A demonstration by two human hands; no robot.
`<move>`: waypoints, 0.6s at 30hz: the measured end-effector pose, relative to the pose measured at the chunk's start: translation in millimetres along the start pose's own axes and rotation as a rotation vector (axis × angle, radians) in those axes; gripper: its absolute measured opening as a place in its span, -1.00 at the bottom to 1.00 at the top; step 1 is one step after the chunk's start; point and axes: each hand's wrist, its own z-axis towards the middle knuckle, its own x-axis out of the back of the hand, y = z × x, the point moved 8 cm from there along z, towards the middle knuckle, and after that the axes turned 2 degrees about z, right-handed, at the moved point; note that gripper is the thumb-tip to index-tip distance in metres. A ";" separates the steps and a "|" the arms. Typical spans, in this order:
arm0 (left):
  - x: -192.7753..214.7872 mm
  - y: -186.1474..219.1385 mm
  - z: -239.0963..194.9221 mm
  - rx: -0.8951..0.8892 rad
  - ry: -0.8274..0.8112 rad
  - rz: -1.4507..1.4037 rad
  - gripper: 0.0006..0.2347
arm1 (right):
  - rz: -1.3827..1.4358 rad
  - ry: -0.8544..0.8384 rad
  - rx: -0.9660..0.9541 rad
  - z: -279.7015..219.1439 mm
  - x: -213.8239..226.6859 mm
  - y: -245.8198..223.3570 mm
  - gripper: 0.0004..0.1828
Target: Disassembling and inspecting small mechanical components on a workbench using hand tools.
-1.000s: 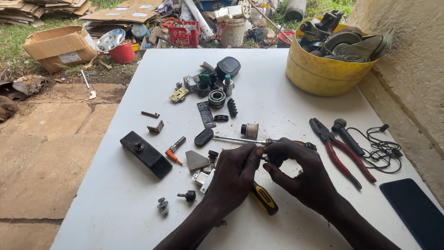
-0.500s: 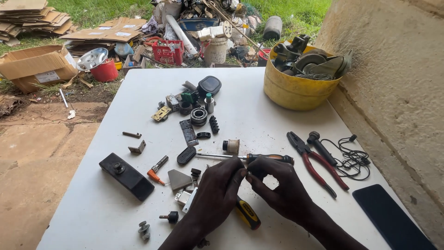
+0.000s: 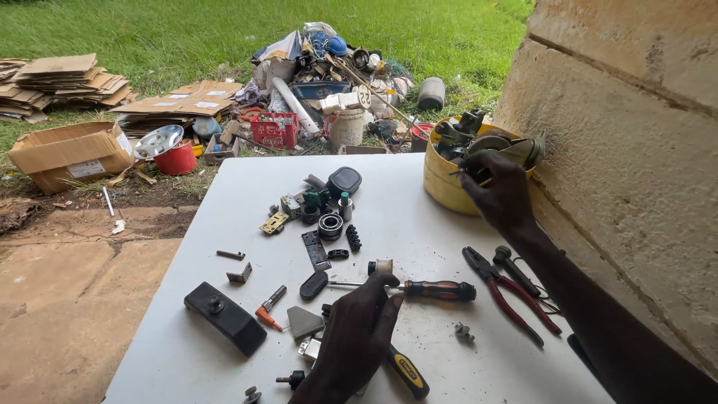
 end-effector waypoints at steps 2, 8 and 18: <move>1.2 3.1 0.4 -0.002 -0.029 0.056 -0.85 | -0.147 0.010 0.035 40.2 -6.5 43.1 -0.88; 6.3 -7.4 3.6 0.097 0.034 -0.245 -0.88 | -0.579 -0.068 0.040 67.8 -43.9 118.0 -0.70; 48.9 -59.5 18.8 0.244 0.299 -0.701 -0.86 | 0.272 -0.636 0.036 -84.2 -36.8 -129.7 -0.88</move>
